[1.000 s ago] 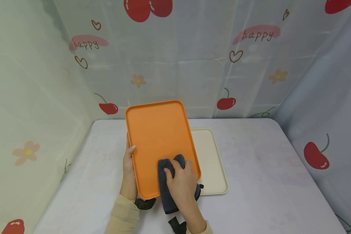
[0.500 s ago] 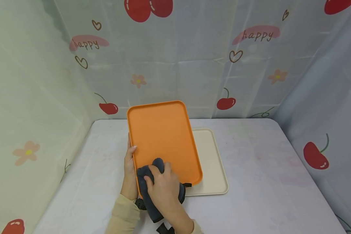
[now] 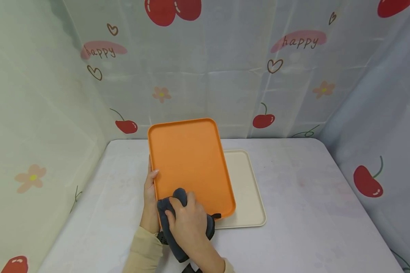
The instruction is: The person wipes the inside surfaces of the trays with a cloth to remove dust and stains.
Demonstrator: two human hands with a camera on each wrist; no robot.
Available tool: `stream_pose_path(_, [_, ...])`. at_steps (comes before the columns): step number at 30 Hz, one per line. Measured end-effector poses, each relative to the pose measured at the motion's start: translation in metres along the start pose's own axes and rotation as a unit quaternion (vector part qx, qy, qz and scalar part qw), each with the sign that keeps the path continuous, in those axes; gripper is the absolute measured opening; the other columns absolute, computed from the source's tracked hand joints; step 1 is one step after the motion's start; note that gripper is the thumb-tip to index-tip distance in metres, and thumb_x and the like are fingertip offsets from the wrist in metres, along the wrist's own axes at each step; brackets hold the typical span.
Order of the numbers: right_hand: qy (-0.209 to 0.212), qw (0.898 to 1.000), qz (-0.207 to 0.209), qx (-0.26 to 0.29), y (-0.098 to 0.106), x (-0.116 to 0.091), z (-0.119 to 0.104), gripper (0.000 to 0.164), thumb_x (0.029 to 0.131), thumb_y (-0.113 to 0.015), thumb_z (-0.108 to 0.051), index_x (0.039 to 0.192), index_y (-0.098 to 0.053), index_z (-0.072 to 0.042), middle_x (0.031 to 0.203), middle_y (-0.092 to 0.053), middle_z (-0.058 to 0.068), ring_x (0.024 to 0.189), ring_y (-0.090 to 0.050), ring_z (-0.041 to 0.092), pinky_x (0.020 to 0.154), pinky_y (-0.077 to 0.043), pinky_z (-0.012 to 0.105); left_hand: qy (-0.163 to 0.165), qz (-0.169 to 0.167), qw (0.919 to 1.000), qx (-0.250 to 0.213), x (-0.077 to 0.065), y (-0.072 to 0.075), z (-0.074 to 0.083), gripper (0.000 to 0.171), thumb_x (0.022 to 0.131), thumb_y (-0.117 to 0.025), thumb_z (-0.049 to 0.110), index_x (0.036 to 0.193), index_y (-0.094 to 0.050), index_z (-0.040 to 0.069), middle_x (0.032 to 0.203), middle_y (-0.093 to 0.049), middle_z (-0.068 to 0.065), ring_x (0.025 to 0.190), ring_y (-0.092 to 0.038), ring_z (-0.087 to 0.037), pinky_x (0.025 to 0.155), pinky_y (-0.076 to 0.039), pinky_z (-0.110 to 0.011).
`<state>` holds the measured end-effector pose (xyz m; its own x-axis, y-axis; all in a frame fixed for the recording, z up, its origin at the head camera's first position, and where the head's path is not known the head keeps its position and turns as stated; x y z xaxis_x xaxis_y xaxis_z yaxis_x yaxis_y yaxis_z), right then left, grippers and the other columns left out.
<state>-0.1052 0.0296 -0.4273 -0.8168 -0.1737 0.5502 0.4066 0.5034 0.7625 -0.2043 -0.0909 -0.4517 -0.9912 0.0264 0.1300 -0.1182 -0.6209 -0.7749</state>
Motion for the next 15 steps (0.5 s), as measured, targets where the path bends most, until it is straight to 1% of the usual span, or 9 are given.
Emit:
stream_pose_path(3, [0.013,1.0,-0.007,0.001,0.0,-0.002,-0.001,0.034,0.071,-0.087,-0.033,0.101,-0.078,-0.02,0.083,-0.055,0.006,0.052,-0.047,0.011,0.046,-0.036,0.019,-0.001,-0.008,0.9998,-0.015,-0.001,-0.002,0.003,0.068,0.099,-0.018,0.0,0.159,-0.006,0.03,0.154,-0.031,0.005,0.124,-0.051,-0.009,0.097,-0.047,-0.023])
stream_pose_path(8, [0.032,0.999,-0.019,0.001,0.0,-0.006,-0.001,0.034,0.069,-0.087,-0.033,0.1,-0.078,-0.022,0.086,-0.058,0.005,0.055,-0.05,0.012,0.048,-0.038,0.02,0.003,0.016,0.9997,0.019,-0.003,-0.002,0.006,0.066,0.1,-0.019,0.003,0.158,-0.009,0.032,0.156,-0.022,0.0,0.118,-0.049,-0.012,0.093,-0.047,-0.023])
stream_pose_path(11, [0.033,0.999,-0.027,0.004,0.001,-0.009,0.0,0.034,0.068,-0.088,-0.033,0.1,-0.078,-0.025,0.09,-0.06,0.005,0.057,-0.052,0.012,0.049,-0.04,0.021,0.009,0.03,0.9994,0.018,-0.003,-0.001,0.006,0.065,0.1,-0.02,0.004,0.158,-0.01,0.032,0.156,-0.02,0.001,0.118,-0.047,-0.011,0.094,-0.044,-0.022])
stream_pose_path(12, [0.031,0.999,-0.029,0.006,0.001,-0.01,0.001,0.034,0.068,-0.088,-0.033,0.1,-0.078,-0.025,0.091,-0.06,0.005,0.056,-0.052,0.012,0.049,-0.04,0.02,0.01,0.03,0.9995,0.006,-0.003,-0.002,0.006,0.065,0.1,-0.019,0.004,0.158,-0.009,0.032,0.156,-0.021,0.001,0.12,-0.047,-0.011,0.095,-0.044,-0.022])
stream_pose_path(15, [0.024,0.999,-0.028,0.009,0.003,-0.012,0.006,0.035,0.066,-0.089,-0.034,0.099,-0.078,-0.028,0.09,-0.061,0.004,0.054,-0.05,0.011,0.047,-0.039,0.02,0.009,0.013,0.9995,-0.026,-0.003,-0.004,0.005,0.066,0.1,-0.018,0.002,0.158,-0.008,0.031,0.156,-0.025,0.003,0.123,-0.049,-0.009,0.097,-0.045,-0.022])
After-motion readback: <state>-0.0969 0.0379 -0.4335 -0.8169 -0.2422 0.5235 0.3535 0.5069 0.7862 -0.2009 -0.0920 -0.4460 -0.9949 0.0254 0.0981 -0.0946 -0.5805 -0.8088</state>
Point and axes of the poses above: each hand's wrist, its own x-axis towards the middle knuckle, its own y-axis out of the back of the hand, z = x × y, the point moved 3 cm from there along x, towards the middle knuckle
